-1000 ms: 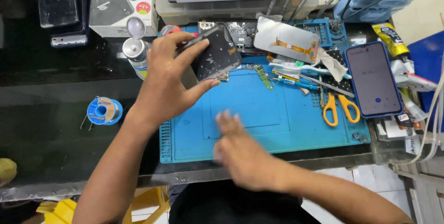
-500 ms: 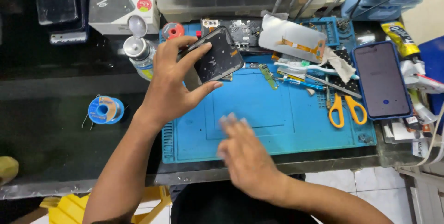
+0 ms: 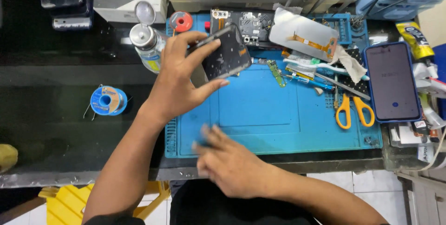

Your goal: Cleaning a replacement mobile phone screen and preparing the phone frame for installation

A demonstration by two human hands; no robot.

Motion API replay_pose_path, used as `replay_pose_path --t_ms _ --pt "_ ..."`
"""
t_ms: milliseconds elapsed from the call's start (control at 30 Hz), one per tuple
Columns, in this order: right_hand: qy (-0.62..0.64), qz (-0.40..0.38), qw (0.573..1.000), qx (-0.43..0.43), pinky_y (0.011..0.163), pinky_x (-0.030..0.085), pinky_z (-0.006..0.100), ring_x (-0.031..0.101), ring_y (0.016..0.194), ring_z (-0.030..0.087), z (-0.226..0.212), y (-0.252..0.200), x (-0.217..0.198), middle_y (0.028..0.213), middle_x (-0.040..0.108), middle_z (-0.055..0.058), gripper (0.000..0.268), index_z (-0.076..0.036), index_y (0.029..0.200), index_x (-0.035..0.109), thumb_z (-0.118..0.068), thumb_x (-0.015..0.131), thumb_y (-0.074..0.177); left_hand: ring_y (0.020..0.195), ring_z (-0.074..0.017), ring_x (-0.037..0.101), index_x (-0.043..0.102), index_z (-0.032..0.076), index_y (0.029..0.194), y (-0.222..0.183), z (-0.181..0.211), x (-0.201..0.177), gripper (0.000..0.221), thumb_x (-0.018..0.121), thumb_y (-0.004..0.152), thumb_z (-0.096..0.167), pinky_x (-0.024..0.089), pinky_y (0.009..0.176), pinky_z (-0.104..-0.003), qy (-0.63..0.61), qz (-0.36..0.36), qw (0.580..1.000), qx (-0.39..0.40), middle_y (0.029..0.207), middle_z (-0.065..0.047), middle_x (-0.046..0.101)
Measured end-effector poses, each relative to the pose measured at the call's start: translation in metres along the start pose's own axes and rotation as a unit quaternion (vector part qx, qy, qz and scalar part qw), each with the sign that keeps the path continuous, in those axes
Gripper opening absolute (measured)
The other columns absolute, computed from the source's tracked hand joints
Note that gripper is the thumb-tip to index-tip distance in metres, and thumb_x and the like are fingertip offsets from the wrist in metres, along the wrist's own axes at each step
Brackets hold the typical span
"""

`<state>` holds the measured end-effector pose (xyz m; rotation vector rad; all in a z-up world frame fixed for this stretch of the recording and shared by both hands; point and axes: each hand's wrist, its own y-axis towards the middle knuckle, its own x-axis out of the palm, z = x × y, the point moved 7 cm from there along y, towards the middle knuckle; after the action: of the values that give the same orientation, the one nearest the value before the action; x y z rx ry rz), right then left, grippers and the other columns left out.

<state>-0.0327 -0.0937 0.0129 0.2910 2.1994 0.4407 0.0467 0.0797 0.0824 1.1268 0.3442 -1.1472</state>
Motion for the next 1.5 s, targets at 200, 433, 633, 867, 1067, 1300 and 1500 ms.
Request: replay_pose_path --t_ms 200,433,633,867,1067,1300,1500 --pt "0.132 0.109 0.972 0.159 0.088 0.056 0.036 0.069 0.093 0.025 0.006 -0.001 -0.092 0.099 0.070 0.010 0.008 -0.005 0.106 0.063 -0.005 0.060 0.099 0.125 -0.0372 0.051 0.060 0.014 0.139 -0.015 0.012 0.041 0.077 0.092 0.077 0.048 0.043 0.095 -0.052 0.007 -0.094 0.995 0.033 0.137 -0.015 0.054" --pt "0.130 0.298 0.812 0.485 0.037 0.045 0.028 0.054 0.043 0.015 0.099 -0.064 -0.144 0.058 0.061 0.012 0.017 0.004 0.096 0.071 -0.012 0.069 0.099 0.118 -0.0328 0.054 0.068 0.014 0.130 -0.025 0.031 0.070 0.073 0.093 0.067 0.044 0.041 0.100 -0.046 0.070 -0.163 0.983 0.040 0.127 -0.014 0.058" --pt "0.263 0.280 0.706 0.595 0.029 0.040 0.028 0.051 0.040 0.014 0.126 -0.070 -0.117 0.073 0.067 0.019 0.023 0.010 0.103 0.069 -0.012 0.067 0.096 0.119 -0.0334 0.053 0.065 0.013 0.135 -0.028 0.030 0.075 0.080 0.089 0.070 0.053 0.041 0.100 -0.047 0.089 -0.212 0.973 0.031 0.125 -0.014 0.057" --pt "0.277 0.302 0.725 0.554 0.028 0.041 0.024 0.054 0.039 0.014 0.124 -0.068 -0.114 0.073 0.066 0.020 0.024 0.012 0.104 0.068 -0.011 0.064 0.099 0.095 -0.0242 0.057 0.073 0.012 0.115 -0.017 0.028 0.084 0.028 0.077 0.092 0.028 0.046 0.075 -0.036 -0.105 -0.064 0.987 -0.105 0.110 -0.008 0.062" --pt "0.266 0.306 0.769 0.495 0.031 0.044 0.025 0.057 0.040 0.014 0.113 -0.058 -0.117 0.071 0.067 0.018 0.020 0.010 0.100 0.071 -0.010 0.065 0.099 0.060 -0.0183 0.070 0.077 0.005 0.099 -0.006 0.033 0.091 0.019 0.069 0.095 0.021 0.053 0.050 -0.028 -0.337 -0.066 0.888 -0.307 0.078 -0.010 0.073" --pt "0.183 0.292 0.853 0.391 0.043 0.051 0.026 0.064 0.047 0.015 0.096 -0.049 -0.127 0.068 0.072 0.014 0.012 0.005 0.097 0.075 -0.006 0.069 0.096 0.053 -0.0094 0.064 0.076 0.002 0.095 -0.009 0.026 0.114 0.018 0.065 0.097 0.016 0.050 0.048 -0.024 -0.436 -0.113 0.824 -0.342 0.073 -0.011 0.074" --pt "0.061 0.245 0.947 0.200 0.051 0.053 0.028 0.069 0.063 0.020 0.081 -0.035 -0.161 0.088 0.079 0.010 0.018 -0.002 0.105 0.076 0.002 0.077 0.087 0.052 -0.0060 0.056 0.073 -0.005 0.095 -0.009 0.033 0.111 0.021 0.063 0.099 0.014 0.047 0.041 -0.020 -0.516 -0.172 0.764 -0.346 0.071 -0.009 0.065"
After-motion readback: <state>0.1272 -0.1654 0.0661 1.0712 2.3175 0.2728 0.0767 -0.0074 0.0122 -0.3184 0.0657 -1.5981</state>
